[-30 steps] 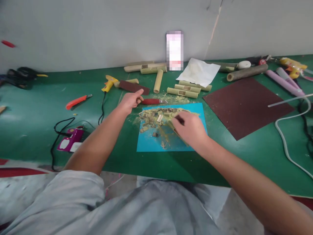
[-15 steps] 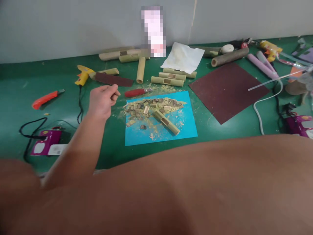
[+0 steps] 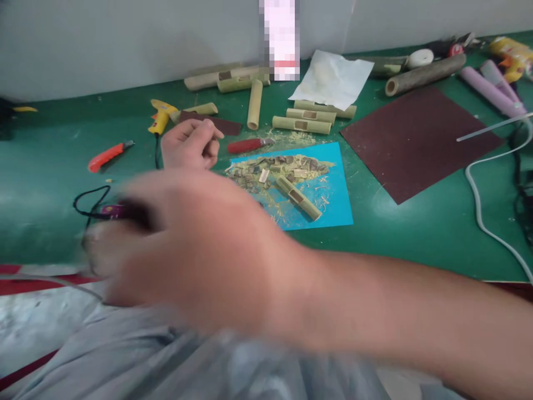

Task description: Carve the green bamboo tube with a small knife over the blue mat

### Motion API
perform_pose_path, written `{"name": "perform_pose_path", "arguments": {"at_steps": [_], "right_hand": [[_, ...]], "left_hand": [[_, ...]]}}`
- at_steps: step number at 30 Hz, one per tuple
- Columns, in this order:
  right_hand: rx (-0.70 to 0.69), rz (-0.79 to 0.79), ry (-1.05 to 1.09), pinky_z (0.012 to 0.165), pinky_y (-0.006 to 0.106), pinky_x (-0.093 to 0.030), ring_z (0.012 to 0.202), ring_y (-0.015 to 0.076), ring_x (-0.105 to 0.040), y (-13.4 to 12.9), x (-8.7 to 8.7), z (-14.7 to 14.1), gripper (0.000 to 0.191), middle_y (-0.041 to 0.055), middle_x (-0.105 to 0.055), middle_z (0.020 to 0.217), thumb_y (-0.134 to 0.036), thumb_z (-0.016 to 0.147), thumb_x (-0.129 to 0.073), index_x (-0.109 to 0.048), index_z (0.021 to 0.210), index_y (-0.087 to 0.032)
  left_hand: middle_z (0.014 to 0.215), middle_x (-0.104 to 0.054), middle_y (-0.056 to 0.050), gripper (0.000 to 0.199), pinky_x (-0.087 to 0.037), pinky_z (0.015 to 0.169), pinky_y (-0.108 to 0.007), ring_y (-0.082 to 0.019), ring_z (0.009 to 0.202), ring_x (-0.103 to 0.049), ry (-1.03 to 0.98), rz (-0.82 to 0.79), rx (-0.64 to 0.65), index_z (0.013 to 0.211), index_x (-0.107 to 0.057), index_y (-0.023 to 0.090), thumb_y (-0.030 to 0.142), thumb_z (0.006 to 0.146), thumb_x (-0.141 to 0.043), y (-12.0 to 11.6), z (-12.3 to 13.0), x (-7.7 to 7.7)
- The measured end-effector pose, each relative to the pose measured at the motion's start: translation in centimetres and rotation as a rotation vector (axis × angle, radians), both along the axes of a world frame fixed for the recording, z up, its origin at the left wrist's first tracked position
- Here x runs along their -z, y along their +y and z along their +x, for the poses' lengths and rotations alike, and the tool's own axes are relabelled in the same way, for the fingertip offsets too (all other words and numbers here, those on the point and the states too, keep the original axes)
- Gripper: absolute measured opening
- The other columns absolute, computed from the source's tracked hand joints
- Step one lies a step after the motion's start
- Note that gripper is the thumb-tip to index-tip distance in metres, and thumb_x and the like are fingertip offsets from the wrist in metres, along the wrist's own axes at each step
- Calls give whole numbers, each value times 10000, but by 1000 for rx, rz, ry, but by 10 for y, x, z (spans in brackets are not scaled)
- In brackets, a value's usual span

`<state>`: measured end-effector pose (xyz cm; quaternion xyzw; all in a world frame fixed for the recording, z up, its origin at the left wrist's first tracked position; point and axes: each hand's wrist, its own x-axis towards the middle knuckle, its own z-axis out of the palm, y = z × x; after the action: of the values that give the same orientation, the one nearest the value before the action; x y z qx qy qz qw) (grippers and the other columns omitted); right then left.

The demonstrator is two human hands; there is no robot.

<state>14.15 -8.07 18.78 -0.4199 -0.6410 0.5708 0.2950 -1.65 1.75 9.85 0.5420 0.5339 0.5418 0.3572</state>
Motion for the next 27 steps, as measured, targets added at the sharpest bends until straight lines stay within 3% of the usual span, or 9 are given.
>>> {"name": "perform_pose_path", "arguments": {"at_steps": [2,5,8,10,15,19,22,25,27], "right_hand": [[34,-88,72,485,232,-385,559,87,-504,11,23,15,288,-70,-520,587,-298,900,-625,-568,630,-217],[182,-243,111,455,256,-302,492,86,-408,28,73,33,263,-68,-483,555,-336,930,-545,-584,703,-207],[269,-182,93,489,262,-310,508,91,-407,36,115,44,299,-51,-496,599,-409,949,-486,-583,749,-209],[294,-96,52,511,271,-327,528,106,-428,38,133,48,369,-39,-500,617,-475,974,-415,-562,747,-224],[279,23,-72,563,289,-338,571,129,-458,39,144,53,439,-30,-471,604,-523,994,-372,-451,662,-247],[271,91,-194,598,307,-331,628,151,-486,33,139,71,359,-2,-546,679,-505,960,-474,-548,736,-234],[364,330,-557,637,317,-365,713,170,-540,20,143,94,273,50,-649,931,-473,870,-630,-639,951,-213],[277,524,-815,695,337,-416,878,240,-600,7,155,111,322,101,-668,993,-467,871,-644,-657,1029,-186],[226,578,-901,709,349,-429,879,255,-602,2,161,116,347,108,-667,969,-479,877,-644,-664,1039,-174]], "left_hand": [[513,-526,51,178,-210,393,-248,-61,397,-331,-37,24,40,782,-684,205,324,913,-667,-13,15,-4],[557,-588,44,192,-284,398,-214,-60,416,-411,-48,8,112,870,-688,193,377,921,-662,-33,33,1],[587,-607,35,262,-359,428,-193,-59,439,-467,0,-61,201,868,-680,187,440,929,-644,-48,42,16],[590,-607,39,234,-387,446,-187,-63,452,-488,29,-95,245,854,-670,189,417,903,-669,-54,46,27],[658,-629,35,190,-443,513,-194,-84,542,-564,80,-137,331,849,-610,190,324,817,-740,-60,53,47],[636,-541,45,165,-417,506,-211,-86,527,-500,175,-56,294,801,-529,204,283,887,-645,-62,49,57],[713,-572,19,138,-434,531,-234,-99,568,-517,321,21,271,819,-502,213,250,900,-608,-64,43,65],[715,-587,25,101,-435,521,-238,-100,547,-532,391,20,309,870,-506,221,240,913,-595,-65,40,75],[696,-583,35,90,-432,527,-236,-99,540,-534,443,31,292,894,-514,221,229,918,-601,-63,39,80]]}}
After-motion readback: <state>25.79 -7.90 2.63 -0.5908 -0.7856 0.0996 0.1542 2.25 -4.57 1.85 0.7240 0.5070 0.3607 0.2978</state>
